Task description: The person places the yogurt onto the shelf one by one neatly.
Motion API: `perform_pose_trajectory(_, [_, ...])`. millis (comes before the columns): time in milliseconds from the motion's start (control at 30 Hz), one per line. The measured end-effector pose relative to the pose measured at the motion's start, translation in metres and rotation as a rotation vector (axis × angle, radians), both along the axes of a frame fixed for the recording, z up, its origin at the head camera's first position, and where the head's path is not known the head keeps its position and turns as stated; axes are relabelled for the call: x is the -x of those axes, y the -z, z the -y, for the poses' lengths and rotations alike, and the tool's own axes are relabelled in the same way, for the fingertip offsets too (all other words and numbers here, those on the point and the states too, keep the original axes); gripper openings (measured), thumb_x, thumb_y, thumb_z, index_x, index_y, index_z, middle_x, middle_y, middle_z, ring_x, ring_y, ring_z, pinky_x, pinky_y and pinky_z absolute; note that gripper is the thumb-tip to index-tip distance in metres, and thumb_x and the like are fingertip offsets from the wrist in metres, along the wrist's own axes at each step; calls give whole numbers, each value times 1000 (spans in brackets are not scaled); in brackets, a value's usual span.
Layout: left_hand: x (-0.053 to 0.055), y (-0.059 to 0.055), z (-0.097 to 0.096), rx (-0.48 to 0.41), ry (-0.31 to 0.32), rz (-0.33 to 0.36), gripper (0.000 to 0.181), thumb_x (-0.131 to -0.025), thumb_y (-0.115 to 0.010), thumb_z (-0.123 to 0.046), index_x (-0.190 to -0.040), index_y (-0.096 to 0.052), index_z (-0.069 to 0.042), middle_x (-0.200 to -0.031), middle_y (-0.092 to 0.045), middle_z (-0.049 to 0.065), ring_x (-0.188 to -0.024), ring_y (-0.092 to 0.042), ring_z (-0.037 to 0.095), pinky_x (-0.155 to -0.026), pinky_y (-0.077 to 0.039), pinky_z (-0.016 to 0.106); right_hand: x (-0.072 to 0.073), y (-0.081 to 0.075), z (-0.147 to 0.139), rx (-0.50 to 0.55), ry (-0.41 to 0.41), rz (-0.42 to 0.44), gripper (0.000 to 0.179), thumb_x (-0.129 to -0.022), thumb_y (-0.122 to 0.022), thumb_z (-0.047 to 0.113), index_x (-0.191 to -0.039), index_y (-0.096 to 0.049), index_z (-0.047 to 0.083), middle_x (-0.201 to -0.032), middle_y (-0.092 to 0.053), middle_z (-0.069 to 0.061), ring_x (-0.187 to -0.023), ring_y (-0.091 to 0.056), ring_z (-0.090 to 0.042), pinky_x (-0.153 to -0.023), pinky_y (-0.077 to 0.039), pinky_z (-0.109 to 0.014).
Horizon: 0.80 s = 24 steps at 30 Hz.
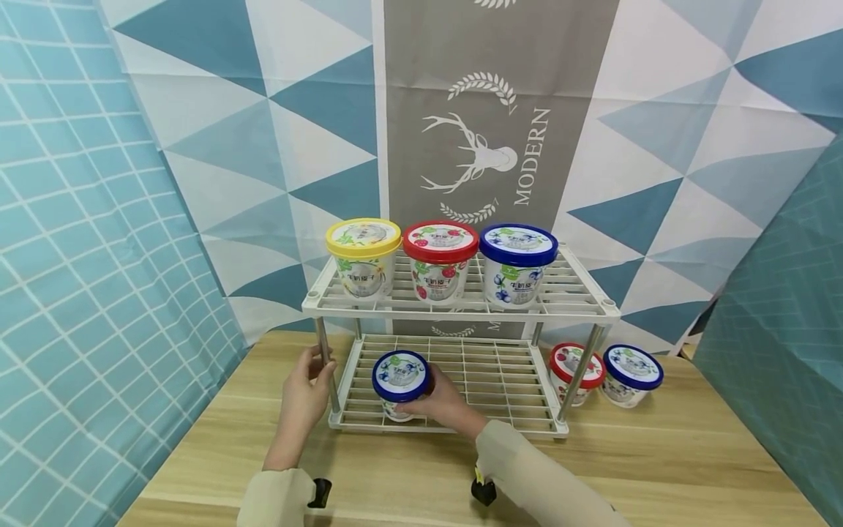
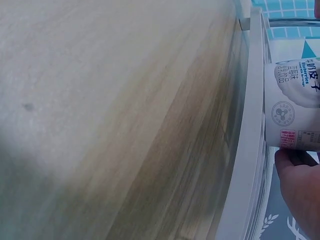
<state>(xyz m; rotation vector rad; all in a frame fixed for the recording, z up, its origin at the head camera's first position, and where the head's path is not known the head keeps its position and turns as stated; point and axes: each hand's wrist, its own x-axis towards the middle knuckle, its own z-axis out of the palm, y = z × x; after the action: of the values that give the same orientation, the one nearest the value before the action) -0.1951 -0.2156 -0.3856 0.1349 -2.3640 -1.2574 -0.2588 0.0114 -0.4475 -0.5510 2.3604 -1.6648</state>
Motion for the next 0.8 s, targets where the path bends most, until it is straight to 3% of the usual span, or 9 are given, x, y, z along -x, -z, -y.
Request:
perform_pose_trajectory(367, [0, 0, 1, 1, 14, 20, 25, -95, -53, -12, -120, -51, -6, -111, -65, 21, -102, -62, 36, -84, -46, 50, 3, 2, -5, 57, -33, 44, 94, -68, -84, 27, -142, -30, 8, -136, -47, -14, -126, -47, -33, -101, -42, -43])
perform_pose_trajectory(567, [-2, -2, 0, 5, 16, 7, 25, -95, -53, -10, -120, -51, -5, -110, -65, 22, -101, -62, 36, -85, -45, 52, 2, -3, -18, 52, -48, 13, 97, -68, -84, 25, -144, -27, 8, -133, -50, -15, -121, -51, -32, -101, -40, -49])
perform_pose_trajectory(800, [-1, -2, 1, 11, 18, 17, 26, -96, -52, -11, -121, -51, -5, -111, -64, 23, -101, -61, 36, -86, -45, 53, -2, -12, -39, 67, -25, -6, 80, -74, -80, 20, -140, -37, 10, -131, -50, -19, -122, -47, -39, -101, -38, -52])
